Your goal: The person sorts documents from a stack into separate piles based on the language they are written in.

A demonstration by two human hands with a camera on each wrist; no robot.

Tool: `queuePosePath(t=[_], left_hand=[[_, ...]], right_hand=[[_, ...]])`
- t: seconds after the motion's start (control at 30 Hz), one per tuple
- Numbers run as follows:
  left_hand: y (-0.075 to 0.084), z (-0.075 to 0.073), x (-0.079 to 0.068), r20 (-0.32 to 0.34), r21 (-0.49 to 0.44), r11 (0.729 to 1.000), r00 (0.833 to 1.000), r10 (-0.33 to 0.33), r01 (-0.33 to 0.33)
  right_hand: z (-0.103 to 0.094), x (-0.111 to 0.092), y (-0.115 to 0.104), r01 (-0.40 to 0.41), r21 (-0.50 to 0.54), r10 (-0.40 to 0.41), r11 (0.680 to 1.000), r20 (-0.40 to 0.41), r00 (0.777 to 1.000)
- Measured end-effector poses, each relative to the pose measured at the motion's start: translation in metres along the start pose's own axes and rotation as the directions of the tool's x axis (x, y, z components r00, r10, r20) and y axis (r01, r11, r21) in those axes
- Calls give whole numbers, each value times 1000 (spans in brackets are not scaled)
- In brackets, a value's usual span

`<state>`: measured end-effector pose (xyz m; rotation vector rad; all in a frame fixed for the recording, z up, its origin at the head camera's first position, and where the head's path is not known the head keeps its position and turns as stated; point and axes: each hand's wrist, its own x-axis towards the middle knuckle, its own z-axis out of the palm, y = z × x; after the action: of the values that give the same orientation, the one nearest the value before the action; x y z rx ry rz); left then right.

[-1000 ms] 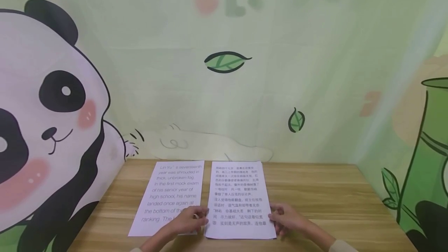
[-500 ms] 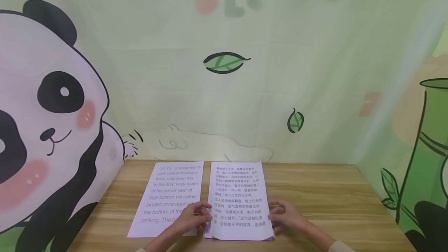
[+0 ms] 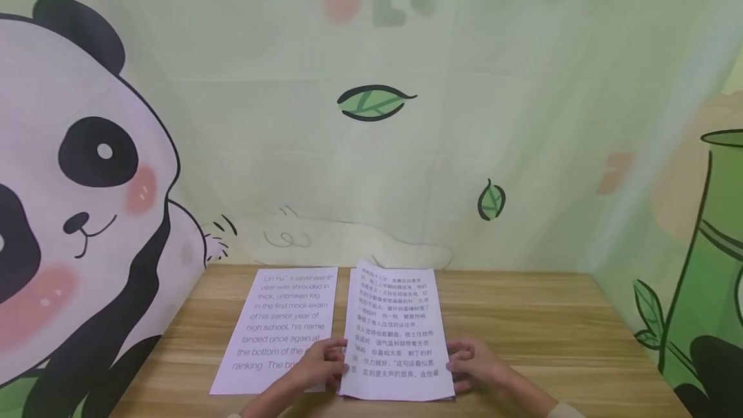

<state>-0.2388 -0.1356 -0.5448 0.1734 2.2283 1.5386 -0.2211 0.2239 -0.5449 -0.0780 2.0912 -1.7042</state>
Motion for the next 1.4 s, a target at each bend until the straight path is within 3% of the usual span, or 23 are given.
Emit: queuePosePath(t=[0.23, 0.53, 0.87, 1.13, 1.4], left_hand=[[1, 1, -2, 31, -85, 996, 1000, -3, 6], [5, -1, -5, 80, -148, 989, 996, 27, -15], [11, 2, -1, 74, -165, 981, 991, 116, -102], [13, 12, 5, 86, -176, 970, 979, 183, -166], [18, 26, 8, 99, -197, 965, 975, 198, -176]], right_hand=[[-2, -2, 0, -11, -6, 11, 1000, -33, 999], [-13, -4, 4, 83, 2, -83, 997, -32, 996], [-25, -12, -5, 80, 19, -79, 997, -58, 995], [-37, -20, 0, 101, 19, -100, 995, -48, 994], [-49, -29, 2, 94, -21, -95, 995, -74, 993]])
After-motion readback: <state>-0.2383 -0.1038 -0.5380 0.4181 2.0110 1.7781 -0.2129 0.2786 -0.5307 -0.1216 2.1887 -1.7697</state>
